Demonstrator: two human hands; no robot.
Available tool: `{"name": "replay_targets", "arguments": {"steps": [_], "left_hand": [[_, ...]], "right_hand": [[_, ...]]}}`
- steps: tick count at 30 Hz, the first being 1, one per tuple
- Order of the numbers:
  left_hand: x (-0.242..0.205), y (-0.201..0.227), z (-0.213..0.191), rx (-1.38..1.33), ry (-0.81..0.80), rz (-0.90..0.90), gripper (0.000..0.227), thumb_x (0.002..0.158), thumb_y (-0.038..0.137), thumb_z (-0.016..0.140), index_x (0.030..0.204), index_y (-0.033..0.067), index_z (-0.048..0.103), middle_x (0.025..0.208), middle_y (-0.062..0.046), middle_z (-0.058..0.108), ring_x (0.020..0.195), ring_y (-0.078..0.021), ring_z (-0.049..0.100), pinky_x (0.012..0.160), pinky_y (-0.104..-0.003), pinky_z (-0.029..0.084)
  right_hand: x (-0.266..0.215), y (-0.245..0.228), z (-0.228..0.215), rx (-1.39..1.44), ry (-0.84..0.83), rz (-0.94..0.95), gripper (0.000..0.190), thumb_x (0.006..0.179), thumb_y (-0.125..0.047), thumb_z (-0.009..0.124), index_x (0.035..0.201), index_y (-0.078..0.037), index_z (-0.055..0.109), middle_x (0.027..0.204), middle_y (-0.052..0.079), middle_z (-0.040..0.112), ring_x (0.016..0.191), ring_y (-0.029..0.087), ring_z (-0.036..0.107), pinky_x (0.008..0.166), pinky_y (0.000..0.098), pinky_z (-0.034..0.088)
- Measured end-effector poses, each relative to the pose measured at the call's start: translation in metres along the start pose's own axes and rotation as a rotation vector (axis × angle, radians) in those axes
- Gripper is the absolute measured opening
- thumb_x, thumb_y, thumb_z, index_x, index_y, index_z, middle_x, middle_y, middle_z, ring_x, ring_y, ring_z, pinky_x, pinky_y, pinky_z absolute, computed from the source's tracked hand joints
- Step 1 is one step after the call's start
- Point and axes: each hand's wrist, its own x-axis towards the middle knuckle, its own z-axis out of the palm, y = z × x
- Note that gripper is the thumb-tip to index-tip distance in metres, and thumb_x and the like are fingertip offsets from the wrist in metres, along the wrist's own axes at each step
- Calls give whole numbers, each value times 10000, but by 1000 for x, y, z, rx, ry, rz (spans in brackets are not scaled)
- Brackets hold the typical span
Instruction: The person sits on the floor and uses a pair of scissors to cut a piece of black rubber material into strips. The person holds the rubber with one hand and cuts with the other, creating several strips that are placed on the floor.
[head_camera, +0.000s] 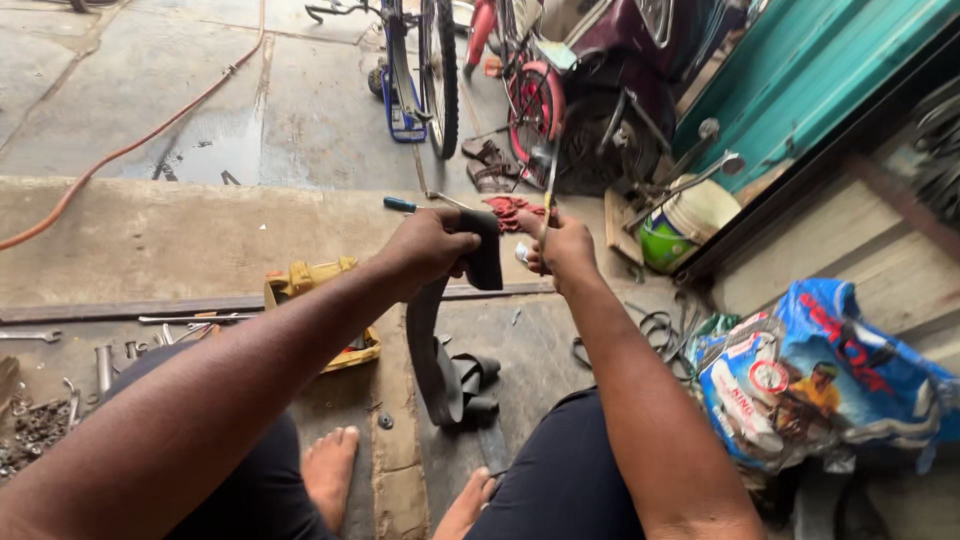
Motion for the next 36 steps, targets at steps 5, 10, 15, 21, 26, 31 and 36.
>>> {"name": "replay_targets", "arguments": {"steps": [5,10,15,21,26,31,36], "left_hand": [[2,-11,1,-30,-17,-80,221,925,117,675,1101,-9,720,804,-74,709,601,-133,631,557,-292,557],[6,-26,7,-33,-79,-159,235,924,145,657,1114,18,715,808,-53,738,623,-126,660,584,-288,567],[2,-57,-8,-22,-196,-264,236,942,150,647,1107,16,747,781,-30,717,648,-105,639,615,-269,546],[15,-92,-26,52,-242,-404,187,944,147,658,1028,2,742,736,-51,717,641,-110,647,608,-278,538],[51,-132,-23,5,-266,-401,151,941,141,658,982,6,711,735,-51,703,643,-118,650,602,-282,555],[82,-173,-30,52,-271,-476,153,941,160,670,969,9,677,755,-62,716,651,-128,672,590,-288,572],[94,-197,-43,-48,-260,-571,178,955,165,659,1045,17,704,798,-63,711,665,-129,651,620,-295,567]], "right_hand": [[-7,-1,22,22,-47,-95,398,838,-329,859,976,-29,637,681,13,536,510,130,553,440,311,496],[-13,2,29,110,-37,-2,369,851,-324,827,1032,-51,656,711,5,575,525,122,602,476,298,552],[-9,22,20,161,-74,88,393,859,-301,823,1120,-55,662,741,17,600,570,123,627,506,286,558],[15,34,15,212,-31,143,377,879,-283,797,1139,-54,650,756,24,615,600,143,646,535,315,584],[31,47,19,203,-32,229,392,901,-314,788,1147,-44,645,786,16,614,642,143,650,584,325,588],[42,66,21,164,-12,292,433,883,-338,775,1177,-51,640,790,27,618,655,146,651,583,324,584],[49,87,18,141,-11,379,467,881,-353,775,1179,-16,650,789,45,610,665,158,652,594,328,592]]}}
